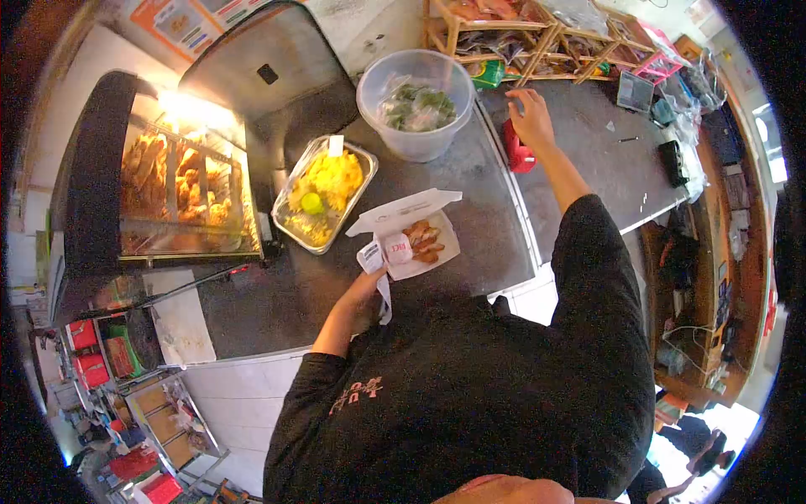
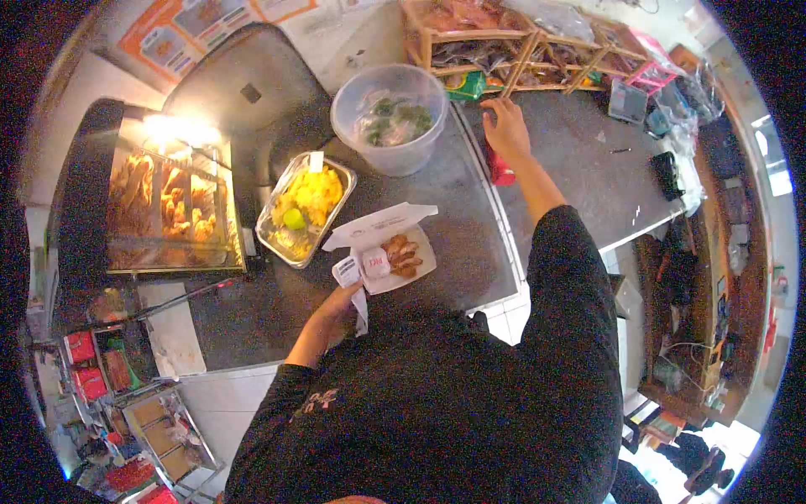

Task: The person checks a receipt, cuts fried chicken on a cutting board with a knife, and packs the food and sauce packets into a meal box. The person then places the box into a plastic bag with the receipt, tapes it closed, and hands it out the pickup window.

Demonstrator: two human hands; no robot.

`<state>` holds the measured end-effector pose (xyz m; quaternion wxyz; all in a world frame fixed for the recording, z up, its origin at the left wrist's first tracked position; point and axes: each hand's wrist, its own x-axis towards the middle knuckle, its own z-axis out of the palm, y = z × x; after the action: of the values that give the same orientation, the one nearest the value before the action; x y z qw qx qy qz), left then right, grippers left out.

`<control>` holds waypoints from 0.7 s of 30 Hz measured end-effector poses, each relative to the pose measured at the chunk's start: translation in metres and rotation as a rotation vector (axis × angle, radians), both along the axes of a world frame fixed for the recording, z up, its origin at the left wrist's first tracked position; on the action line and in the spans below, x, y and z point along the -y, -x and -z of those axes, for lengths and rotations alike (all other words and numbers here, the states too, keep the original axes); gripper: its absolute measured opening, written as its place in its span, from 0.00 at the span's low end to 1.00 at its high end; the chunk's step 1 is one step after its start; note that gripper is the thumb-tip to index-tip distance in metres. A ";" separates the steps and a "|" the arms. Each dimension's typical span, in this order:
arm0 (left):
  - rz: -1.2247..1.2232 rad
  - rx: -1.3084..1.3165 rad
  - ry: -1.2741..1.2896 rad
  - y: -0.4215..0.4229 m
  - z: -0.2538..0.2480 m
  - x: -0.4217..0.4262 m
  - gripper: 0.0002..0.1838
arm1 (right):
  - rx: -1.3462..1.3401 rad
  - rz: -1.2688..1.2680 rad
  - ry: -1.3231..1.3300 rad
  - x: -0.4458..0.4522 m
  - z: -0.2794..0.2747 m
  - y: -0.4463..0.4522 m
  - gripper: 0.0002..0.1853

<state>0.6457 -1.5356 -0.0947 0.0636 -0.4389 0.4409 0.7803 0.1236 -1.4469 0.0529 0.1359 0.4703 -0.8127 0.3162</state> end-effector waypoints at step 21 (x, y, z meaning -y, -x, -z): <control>-0.751 0.398 1.358 0.111 -0.076 -0.023 0.20 | 1.610 0.216 0.771 0.100 0.035 0.190 0.08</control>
<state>0.5348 -1.5131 -0.0183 -0.4069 -0.6317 0.6229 0.2177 -0.0659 -1.5474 0.0179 -0.2974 -0.0508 -0.5389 0.7865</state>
